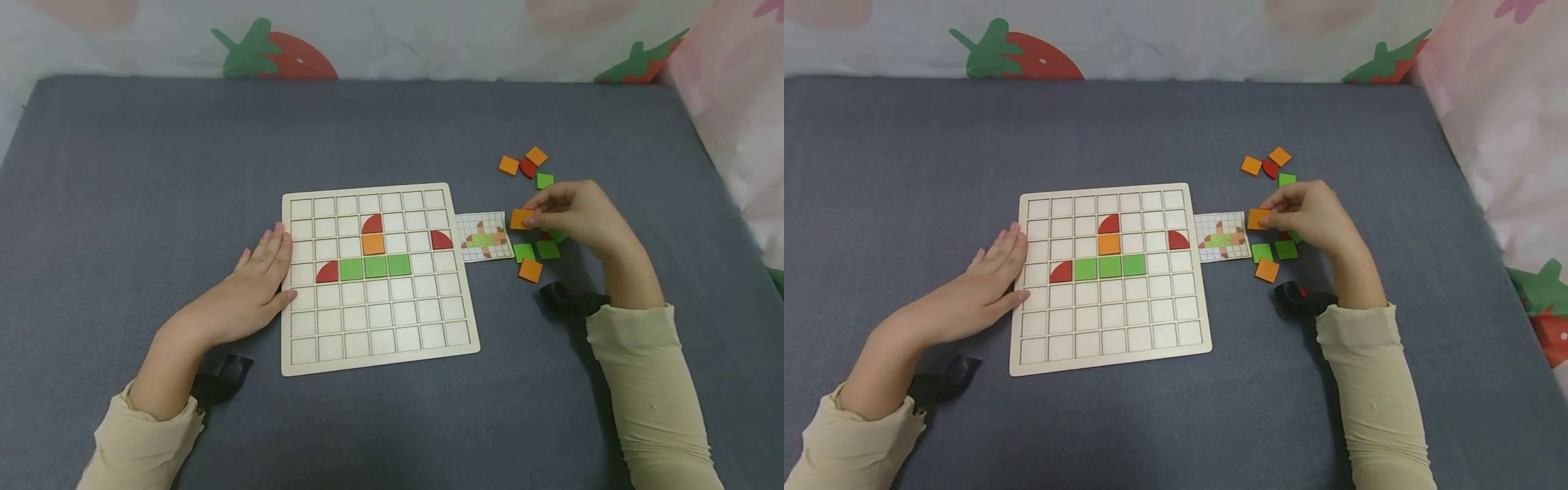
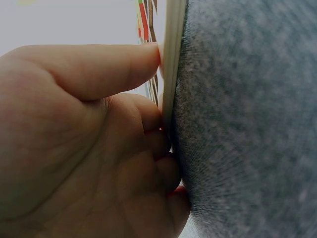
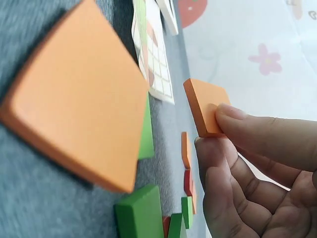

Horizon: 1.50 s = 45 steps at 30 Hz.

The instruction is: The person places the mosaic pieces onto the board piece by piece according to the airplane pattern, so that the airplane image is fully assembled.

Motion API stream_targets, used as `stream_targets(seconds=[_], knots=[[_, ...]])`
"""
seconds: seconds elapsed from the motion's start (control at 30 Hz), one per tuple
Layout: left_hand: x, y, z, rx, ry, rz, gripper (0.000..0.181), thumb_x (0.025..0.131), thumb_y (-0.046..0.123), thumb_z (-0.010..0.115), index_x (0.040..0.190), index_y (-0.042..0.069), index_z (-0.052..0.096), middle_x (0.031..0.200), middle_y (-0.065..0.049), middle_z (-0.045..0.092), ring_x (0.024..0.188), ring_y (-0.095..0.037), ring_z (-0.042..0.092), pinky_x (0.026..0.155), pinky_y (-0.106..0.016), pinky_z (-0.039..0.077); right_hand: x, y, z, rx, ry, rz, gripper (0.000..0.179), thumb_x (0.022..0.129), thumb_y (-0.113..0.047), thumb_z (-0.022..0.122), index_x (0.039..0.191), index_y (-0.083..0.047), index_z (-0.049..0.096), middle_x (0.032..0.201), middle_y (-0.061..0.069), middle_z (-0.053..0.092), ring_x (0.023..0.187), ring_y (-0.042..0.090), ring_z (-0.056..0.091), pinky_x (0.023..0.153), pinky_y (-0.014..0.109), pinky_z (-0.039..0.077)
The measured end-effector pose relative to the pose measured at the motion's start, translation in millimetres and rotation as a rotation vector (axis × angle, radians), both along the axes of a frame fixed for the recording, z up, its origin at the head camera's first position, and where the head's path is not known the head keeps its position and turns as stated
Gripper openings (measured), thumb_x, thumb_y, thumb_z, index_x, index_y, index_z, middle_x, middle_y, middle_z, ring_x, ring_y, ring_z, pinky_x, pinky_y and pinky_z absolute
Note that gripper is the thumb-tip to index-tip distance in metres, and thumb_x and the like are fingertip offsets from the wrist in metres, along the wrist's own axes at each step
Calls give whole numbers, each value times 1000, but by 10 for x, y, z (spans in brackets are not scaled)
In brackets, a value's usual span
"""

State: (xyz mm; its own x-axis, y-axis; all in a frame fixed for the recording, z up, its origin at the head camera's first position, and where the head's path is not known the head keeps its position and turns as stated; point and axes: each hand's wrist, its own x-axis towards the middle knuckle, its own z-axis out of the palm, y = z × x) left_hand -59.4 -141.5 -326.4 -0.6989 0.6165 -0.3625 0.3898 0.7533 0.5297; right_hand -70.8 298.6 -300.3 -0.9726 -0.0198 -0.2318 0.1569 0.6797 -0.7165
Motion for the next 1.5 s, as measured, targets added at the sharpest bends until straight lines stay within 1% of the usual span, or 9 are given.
stream_targets(seconds=[0.27,0.5,0.6,0.8,0.9,1.0,1.13,1.33,1.5], knots=[[1,2,9,2,0,-1,74,101,23,44,147,-4,-6,154,-18,-18,141,-31,-14,111,-54,1,20,-141,56,1,-15,-2,20,86,-9,69,100,5,67,81,5,66,70,16,62,61,27,51],[-2,1,4,-6,2,-6,74,101,23,44,147,-5,-6,154,-18,-18,141,-32,-14,111,-55,1,15,-267,46,-4,-39,21,18,86,-8,69,98,5,68,85,9,66,72,15,62,64,25,53],[-1,0,7,-7,2,-5,74,100,24,44,147,-5,-6,154,-18,-18,141,-32,-14,111,-55,1,17,-327,46,-12,-33,28,17,85,-7,71,98,4,69,86,10,66,72,16,62,64,23,52],[-4,-2,9,-4,0,-8,74,101,23,44,147,-4,-6,153,-18,-18,141,-31,-15,111,-54,1,35,-459,51,-19,-45,66,17,84,-9,71,97,2,70,87,9,66,75,17,59,62,24,48],[-7,1,9,-2,-1,-11,74,101,24,44,147,-4,-6,153,-18,-18,141,-31,-15,111,-55,1,40,-534,32,-42,-65,82,14,84,-8,71,95,0,70,85,8,67,75,18,62,63,27,49],[-11,3,10,-3,-1,-12,74,101,24,44,147,-4,-7,153,-18,-18,141,-31,-15,111,-55,1,40,-605,14,-64,-88,130,15,84,-8,71,96,0,69,84,9,68,72,19,64,63,29,51],[-14,3,10,-2,3,-16,74,101,24,43,147,-4,-7,154,-17,-19,141,-31,-15,111,-55,1,44,-707,13,-79,-121,165,16,85,-10,71,97,0,69,85,10,67,71,20,62,63,29,51],[-11,7,14,-10,13,-17,73,101,23,44,147,-5,-5,154,-19,-17,141,-32,-14,111,-55,2,38,-872,3,-85,-101,208,14,83,-6,72,96,-1,69,88,9,67,76,18,60,65,25,50],[0,12,25,-9,24,-17,73,101,23,44,147,-8,-3,154,-21,-15,141,-35,-12,110,-56,3,23,-1005,-28,-102,-85,248,12,81,-2,72,93,1,69,87,10,69,73,16,61,64,24,49]])
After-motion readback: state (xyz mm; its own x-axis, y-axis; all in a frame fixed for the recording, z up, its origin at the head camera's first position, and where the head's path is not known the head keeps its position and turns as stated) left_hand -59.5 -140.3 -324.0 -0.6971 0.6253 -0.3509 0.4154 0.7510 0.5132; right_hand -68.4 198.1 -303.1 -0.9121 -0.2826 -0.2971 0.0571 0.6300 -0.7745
